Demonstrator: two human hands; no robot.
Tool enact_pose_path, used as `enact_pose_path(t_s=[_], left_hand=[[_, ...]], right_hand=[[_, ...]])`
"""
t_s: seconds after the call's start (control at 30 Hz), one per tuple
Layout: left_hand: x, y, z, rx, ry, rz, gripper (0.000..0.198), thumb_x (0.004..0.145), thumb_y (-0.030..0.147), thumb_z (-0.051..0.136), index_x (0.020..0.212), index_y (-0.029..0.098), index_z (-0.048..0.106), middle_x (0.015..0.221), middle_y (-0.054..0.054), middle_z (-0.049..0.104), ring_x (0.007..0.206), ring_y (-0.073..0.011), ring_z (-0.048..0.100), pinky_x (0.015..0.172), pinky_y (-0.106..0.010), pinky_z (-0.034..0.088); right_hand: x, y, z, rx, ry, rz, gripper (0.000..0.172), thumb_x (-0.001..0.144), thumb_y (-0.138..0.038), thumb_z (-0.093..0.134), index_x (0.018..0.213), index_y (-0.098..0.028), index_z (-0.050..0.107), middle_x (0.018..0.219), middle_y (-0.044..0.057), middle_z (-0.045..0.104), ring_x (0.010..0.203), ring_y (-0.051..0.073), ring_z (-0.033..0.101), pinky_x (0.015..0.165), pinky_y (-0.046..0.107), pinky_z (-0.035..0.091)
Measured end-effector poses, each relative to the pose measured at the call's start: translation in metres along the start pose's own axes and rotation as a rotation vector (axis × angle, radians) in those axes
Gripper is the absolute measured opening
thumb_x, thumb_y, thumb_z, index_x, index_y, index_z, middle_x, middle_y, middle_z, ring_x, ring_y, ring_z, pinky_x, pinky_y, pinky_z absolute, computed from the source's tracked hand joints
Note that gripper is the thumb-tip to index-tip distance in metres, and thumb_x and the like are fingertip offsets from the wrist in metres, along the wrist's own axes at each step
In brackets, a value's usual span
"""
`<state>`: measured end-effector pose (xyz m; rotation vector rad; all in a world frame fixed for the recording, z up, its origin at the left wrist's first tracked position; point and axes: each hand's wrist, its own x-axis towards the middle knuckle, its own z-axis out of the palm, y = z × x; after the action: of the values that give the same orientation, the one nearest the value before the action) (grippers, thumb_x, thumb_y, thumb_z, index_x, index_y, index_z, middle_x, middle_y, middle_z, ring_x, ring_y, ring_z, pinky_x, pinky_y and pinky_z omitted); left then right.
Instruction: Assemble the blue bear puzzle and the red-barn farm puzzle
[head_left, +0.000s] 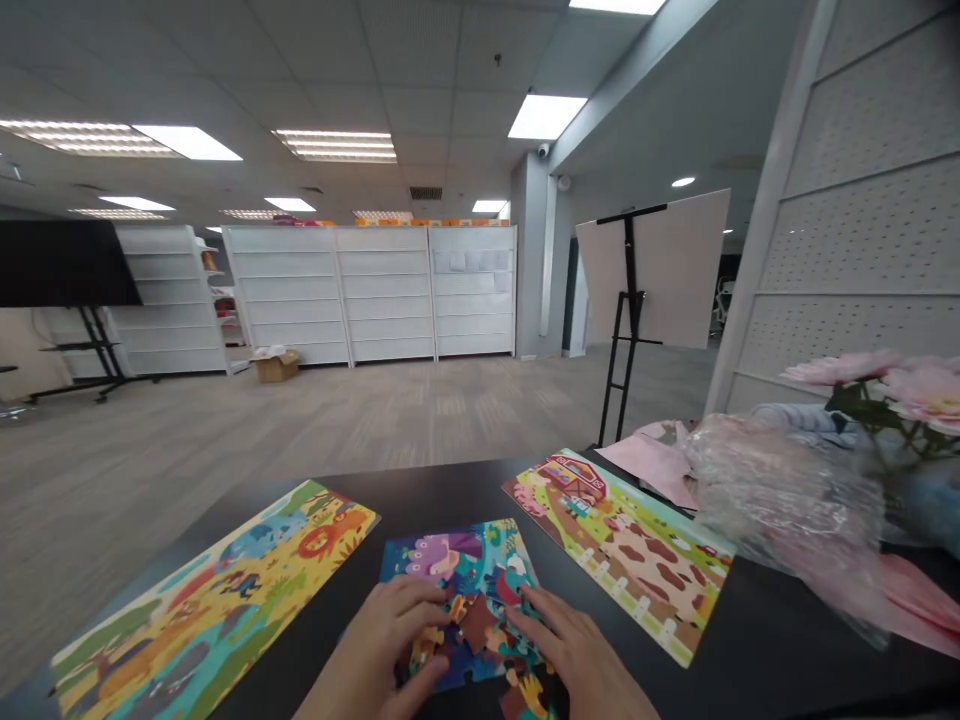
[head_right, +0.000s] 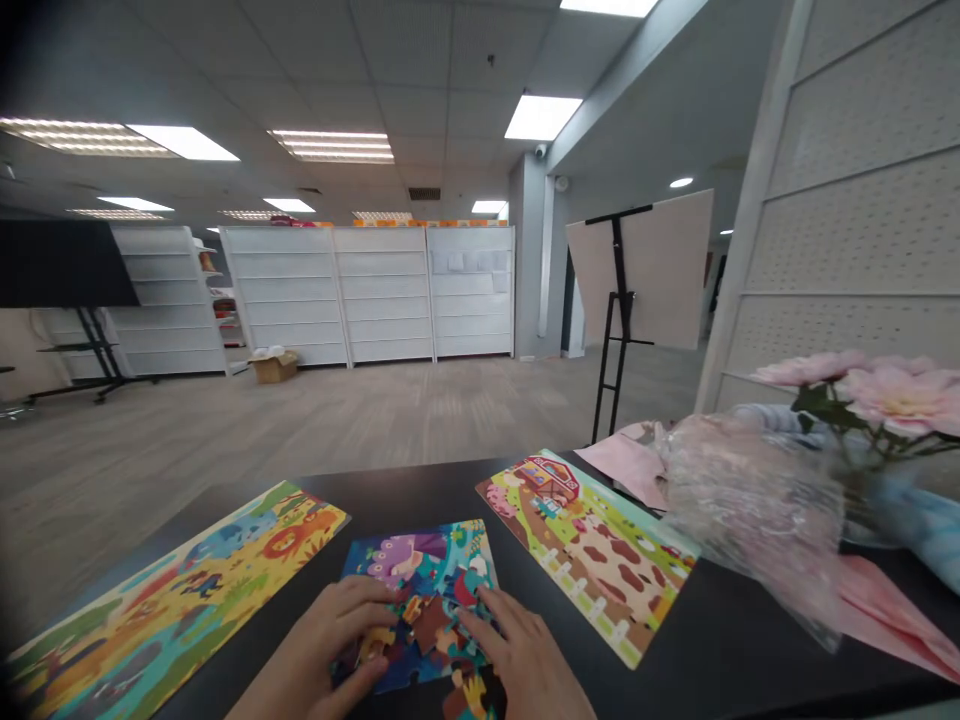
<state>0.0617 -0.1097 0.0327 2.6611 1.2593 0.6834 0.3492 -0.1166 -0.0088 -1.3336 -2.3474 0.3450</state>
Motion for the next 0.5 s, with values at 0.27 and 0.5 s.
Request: enact_pose_path(t_s=[0.27, 0.5], left_hand=[[-0.029, -0.053, 0.044, 0.180, -0.142, -0.235, 0.070, 0.075, 0.063, 0.070, 0.139, 0.042, 0.051, 0.145, -0.005, 0.054, 0.134, -0.0439, 0.045, 0.105, -0.065, 0.037], [-0.032, -0.050, 0.053, 0.129, -0.037, -0.127, 0.050, 0.081, 0.059, 0.069, 0.128, 0.044, 0.060, 0.127, -0.001, 0.066, 0.110, -0.0272, 0.062, 0.087, -0.036, 0.051]], right_hand=[[0.009, 0.014, 0.019, -0.067, 0.085, 0.239, 0.062, 0.086, -0.054, 0.060, 0.142, -0.029, 0.052, 0.153, 0.011, 0.043, 0.139, 0.035, 0.042, 0.111, 0.049, 0.041], [0.036, 0.010, 0.026, -0.344, 0.191, 0.227, 0.038, 0.093, -0.033, 0.053, 0.129, -0.033, 0.063, 0.138, 0.010, 0.061, 0.125, 0.033, 0.058, 0.095, 0.046, 0.054]])
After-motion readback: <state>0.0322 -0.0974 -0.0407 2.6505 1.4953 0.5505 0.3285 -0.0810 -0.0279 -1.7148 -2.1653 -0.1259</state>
